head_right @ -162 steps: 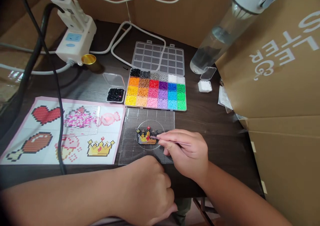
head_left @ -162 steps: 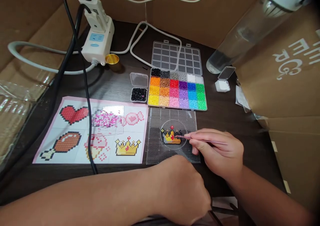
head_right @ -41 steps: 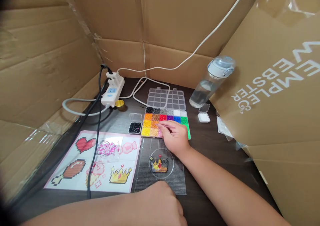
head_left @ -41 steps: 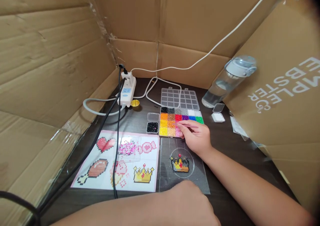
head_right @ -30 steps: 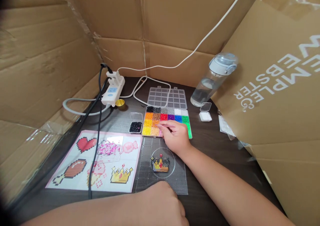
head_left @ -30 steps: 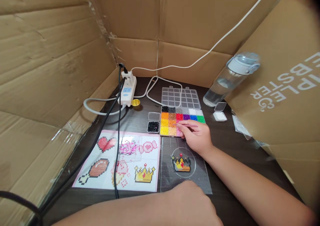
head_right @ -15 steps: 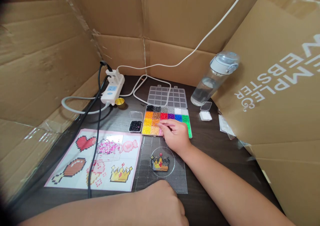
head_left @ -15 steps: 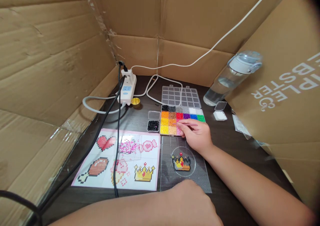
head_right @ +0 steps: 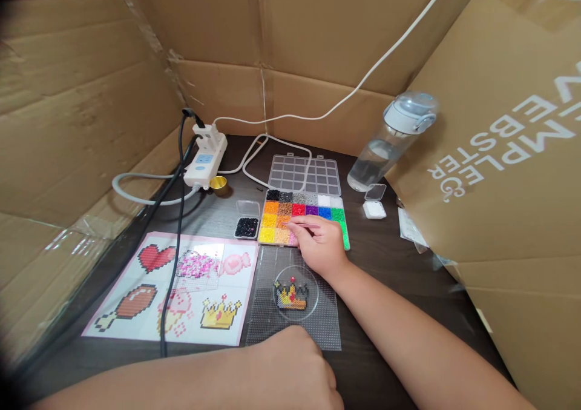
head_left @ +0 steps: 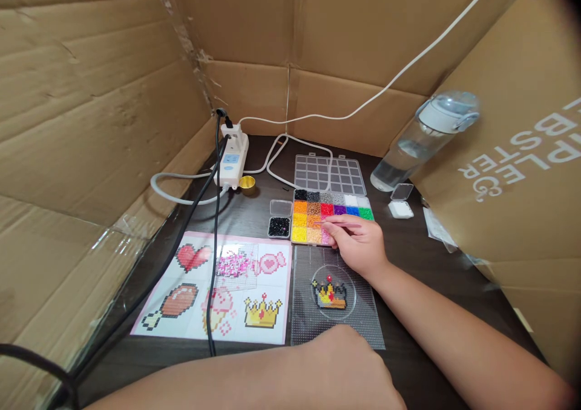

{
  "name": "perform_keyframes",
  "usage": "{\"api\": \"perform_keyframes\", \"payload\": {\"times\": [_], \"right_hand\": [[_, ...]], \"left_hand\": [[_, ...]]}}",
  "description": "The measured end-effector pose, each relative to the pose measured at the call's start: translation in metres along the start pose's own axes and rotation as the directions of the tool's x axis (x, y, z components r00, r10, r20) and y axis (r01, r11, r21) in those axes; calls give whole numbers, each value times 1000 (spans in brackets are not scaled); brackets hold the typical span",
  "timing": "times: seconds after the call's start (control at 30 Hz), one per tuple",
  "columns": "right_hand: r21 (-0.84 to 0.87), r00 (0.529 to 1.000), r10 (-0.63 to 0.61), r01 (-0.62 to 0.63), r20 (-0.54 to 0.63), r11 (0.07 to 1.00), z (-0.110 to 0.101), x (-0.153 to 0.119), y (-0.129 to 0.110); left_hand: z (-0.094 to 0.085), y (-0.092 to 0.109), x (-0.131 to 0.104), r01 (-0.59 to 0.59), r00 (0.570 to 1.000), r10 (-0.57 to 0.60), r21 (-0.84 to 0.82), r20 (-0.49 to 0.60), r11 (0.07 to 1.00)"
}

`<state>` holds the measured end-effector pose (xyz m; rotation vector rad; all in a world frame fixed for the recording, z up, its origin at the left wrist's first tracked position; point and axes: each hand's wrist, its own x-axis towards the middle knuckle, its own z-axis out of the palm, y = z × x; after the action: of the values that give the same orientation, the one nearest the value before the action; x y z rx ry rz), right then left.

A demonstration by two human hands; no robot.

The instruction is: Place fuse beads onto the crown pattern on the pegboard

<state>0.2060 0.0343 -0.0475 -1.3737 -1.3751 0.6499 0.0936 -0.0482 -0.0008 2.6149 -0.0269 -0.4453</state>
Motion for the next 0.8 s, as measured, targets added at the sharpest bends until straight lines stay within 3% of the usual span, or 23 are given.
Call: {"api": "perform_keyframes", "payload": {"times": [0.27,0.8], "right_hand": [[25,1000,-10,10,6,1000,0,0,-2],[96,997,77,-76,-1,992,1,1,-4]], "left_hand": [[7,-1,0,-17,991,17,-1,-134,1000],[-3,3,-2,11,1000,-11,11,-30,1000]]}}
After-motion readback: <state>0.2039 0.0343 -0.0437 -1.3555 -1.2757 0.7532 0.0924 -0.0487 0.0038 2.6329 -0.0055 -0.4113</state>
